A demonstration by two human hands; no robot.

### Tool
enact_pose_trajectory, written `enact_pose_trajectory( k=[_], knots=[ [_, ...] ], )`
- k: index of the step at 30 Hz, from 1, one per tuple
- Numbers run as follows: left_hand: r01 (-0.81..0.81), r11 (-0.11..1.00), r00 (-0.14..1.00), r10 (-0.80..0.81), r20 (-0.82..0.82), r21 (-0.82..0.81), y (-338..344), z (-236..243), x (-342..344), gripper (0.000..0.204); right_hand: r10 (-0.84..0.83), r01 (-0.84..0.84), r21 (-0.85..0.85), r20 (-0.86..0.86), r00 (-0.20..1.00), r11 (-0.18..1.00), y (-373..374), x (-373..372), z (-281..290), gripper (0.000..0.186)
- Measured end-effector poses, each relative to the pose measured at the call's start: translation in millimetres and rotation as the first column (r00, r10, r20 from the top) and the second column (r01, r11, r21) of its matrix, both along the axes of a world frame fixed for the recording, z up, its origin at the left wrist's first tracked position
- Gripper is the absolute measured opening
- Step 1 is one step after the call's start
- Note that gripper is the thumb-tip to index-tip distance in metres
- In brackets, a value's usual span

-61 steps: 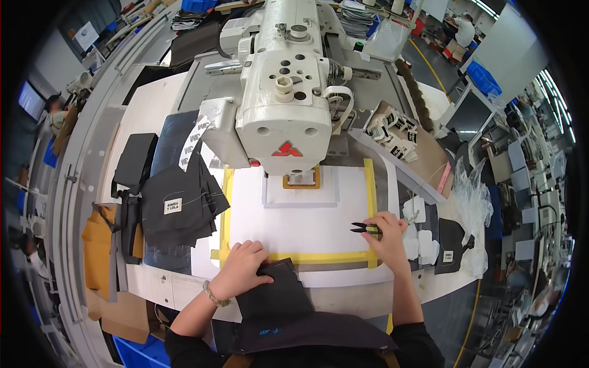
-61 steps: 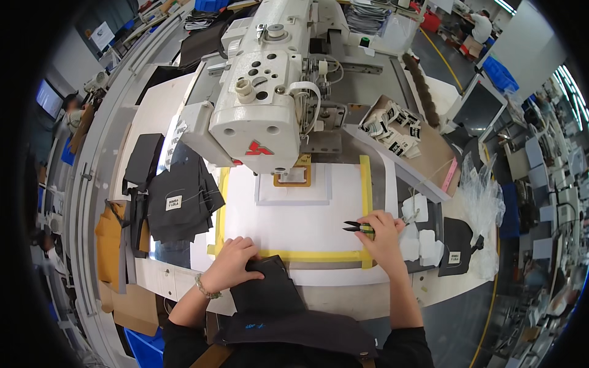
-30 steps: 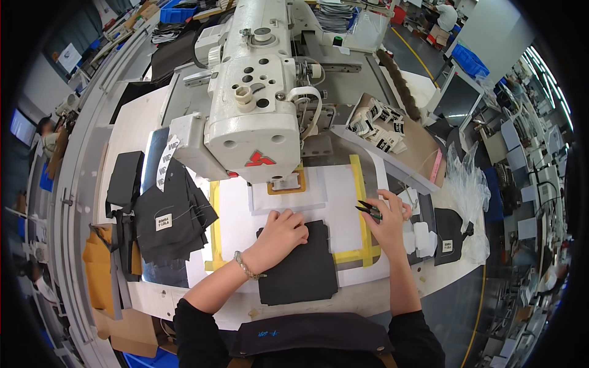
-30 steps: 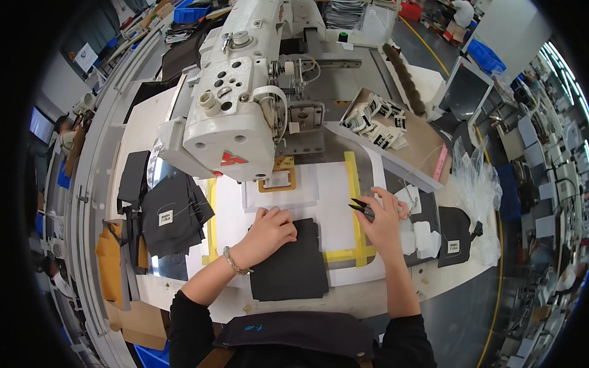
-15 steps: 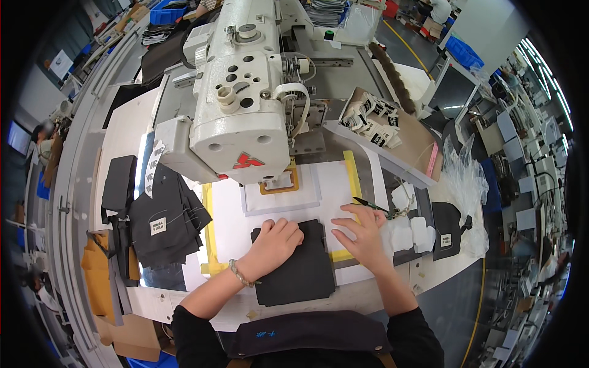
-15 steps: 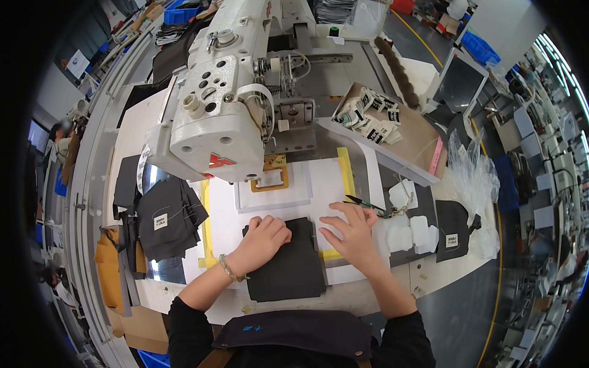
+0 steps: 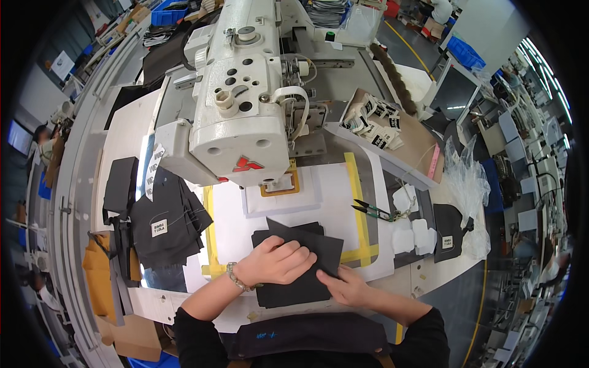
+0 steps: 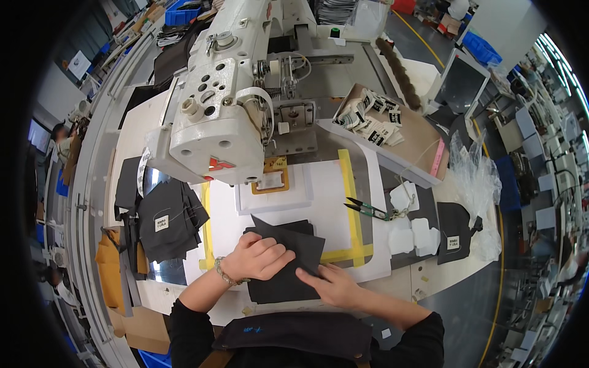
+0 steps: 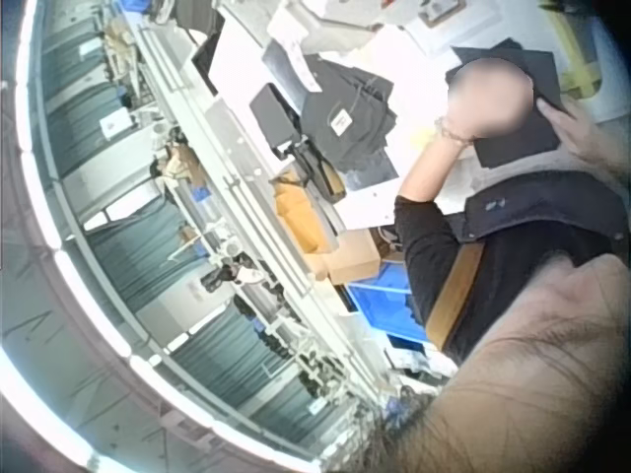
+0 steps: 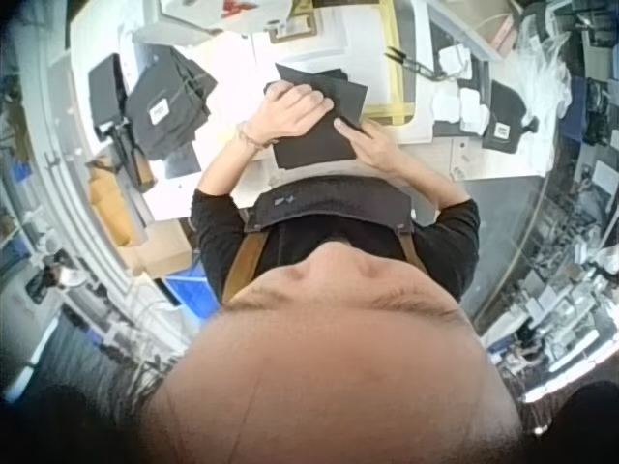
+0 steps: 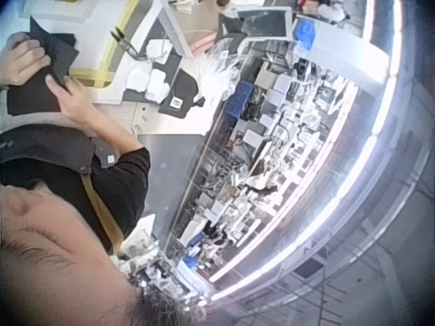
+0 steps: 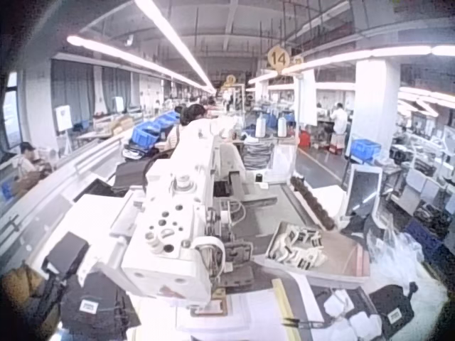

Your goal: The person sews small white labels onto black fabric pieces using an industrial sewing machine. They place each fabric piece under the presser foot, guide it through the machine, and then use scissors to cut the thread before stacking the finished items.

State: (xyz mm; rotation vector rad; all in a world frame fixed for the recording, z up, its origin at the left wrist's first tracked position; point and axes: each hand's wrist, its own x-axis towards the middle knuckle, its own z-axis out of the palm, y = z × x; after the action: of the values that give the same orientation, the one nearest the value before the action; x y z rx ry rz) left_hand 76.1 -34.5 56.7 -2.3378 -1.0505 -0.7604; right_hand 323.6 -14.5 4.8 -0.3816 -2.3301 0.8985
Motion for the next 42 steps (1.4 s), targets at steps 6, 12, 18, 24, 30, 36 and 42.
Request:
enact_pose_trajectory(
  k=[6,12,18,24,30,36,42],
  knots=[
    [0.126,0.988,0.983,-0.137,0.126,0.086,33,31,17,0.026,-0.312,0.285,-0.51,0.035,0.949,0.812,46,-11,44,0.067],
    [0.168,0.937,0.986,-0.161,0.048,-0.305,66,-19,10,0.036,-0.404,0.161,-0.886,-0.032,0.914,0.434,90,3,13,0.074],
    [0.118,0.941,0.992,-0.128,-0.011,-0.316,63,-44,0,0.022,-0.426,0.151,-0.911,-0.03,0.904,0.385,90,3,16,0.079],
    [0.142,0.962,0.988,-0.153,-0.033,-0.234,57,-40,-11,0.02,-0.375,0.197,-0.83,-0.016,0.927,0.521,95,0,15,0.08],
    [0.112,0.981,0.991,-0.122,-0.052,-0.161,56,-44,-18,0.02,-0.286,0.246,-0.671,0.053,0.957,0.7,115,-7,10,0.082],
    [0.044,0.966,0.992,-0.072,-0.101,-0.254,54,-47,-28,0.023,-0.231,0.3,-0.47,0.199,0.952,0.83,139,-23,19,0.081],
    [-0.085,0.978,0.991,0.064,-0.119,-0.188,48,-51,-41,0.023,-0.253,0.272,-0.359,0.1,0.962,0.893,146,-52,24,0.074]
  ],
)
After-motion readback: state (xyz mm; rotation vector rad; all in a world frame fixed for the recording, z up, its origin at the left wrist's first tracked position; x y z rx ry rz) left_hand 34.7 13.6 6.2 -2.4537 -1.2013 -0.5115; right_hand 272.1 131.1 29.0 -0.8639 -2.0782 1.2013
